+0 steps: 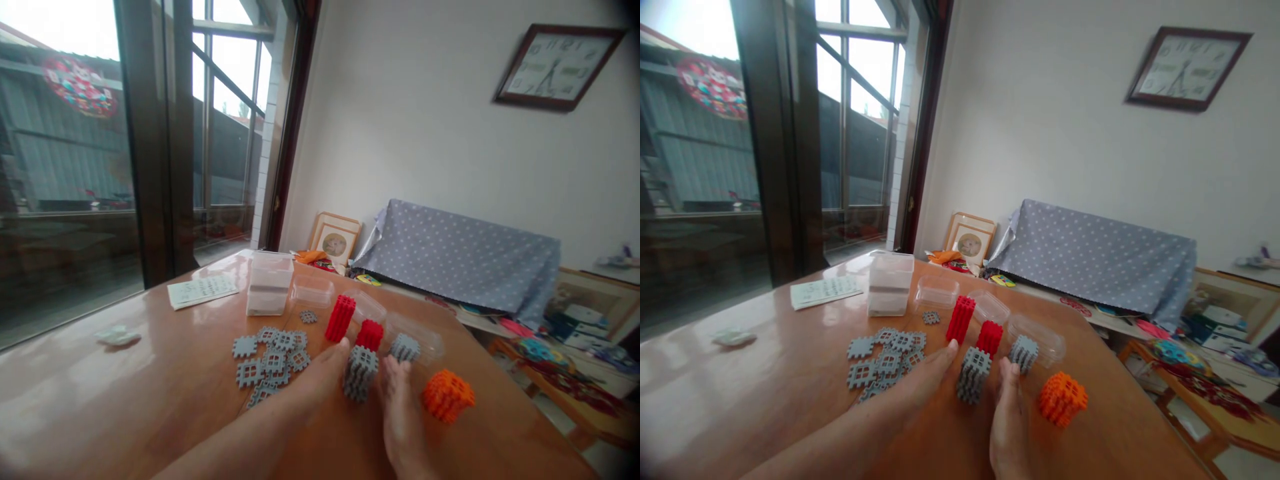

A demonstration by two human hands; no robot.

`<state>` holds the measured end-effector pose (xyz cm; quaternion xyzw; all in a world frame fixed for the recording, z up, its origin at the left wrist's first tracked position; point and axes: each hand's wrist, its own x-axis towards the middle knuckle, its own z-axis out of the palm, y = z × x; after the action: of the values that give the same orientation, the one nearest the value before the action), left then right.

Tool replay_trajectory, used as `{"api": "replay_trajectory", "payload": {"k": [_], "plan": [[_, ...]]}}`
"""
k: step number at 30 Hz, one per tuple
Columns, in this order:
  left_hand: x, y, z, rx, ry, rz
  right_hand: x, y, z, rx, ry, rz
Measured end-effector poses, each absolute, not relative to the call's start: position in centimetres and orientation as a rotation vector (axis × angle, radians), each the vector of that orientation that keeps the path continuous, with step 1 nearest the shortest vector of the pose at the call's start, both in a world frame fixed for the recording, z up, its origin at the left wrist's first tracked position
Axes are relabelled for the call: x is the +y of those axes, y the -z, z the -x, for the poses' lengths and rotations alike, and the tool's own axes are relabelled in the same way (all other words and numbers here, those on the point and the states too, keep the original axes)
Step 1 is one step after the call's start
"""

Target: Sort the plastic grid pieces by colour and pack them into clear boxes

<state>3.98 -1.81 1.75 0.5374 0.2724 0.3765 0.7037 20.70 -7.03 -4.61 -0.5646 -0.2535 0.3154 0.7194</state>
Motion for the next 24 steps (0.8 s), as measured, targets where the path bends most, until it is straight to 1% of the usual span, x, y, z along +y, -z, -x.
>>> {"api": "replay_trajectory", "payload": {"k": [3, 6, 8, 10, 12, 15, 24], "plan": [[0.8, -2.5, -2.0, 0.762, -0.949, -1.520, -7.2, 4.0, -21.2, -0.494, -0.715, 1.228], [3.6, -2.1, 0.0, 1.163, -1.002, -1.932, -7.0, 3.7, -21.3, -0.457, -0.715, 1.214], [5.0, -1.4, 1.1, 1.446, -0.880, -2.184, -6.8, 3.7, -21.3, -0.445, -0.712, 1.202], [5.8, -0.6, 1.7, 1.598, -0.730, -2.312, -6.6, 3.8, -21.3, -0.442, -0.707, 1.196], [6.1, 0.0, 1.8, 1.633, -0.600, -2.375, -6.4, 3.8, -21.4, -0.442, -0.707, 1.194], [6.4, 0.5, 1.2, 1.614, -0.507, -2.440, -6.2, 4.0, -21.6, -0.434, -0.706, 1.186], [10.6, 1.8, -2.1, 1.588, -0.469, -2.602, -5.6, 4.5, -22.3, -0.404, -0.728, 1.169]]}}
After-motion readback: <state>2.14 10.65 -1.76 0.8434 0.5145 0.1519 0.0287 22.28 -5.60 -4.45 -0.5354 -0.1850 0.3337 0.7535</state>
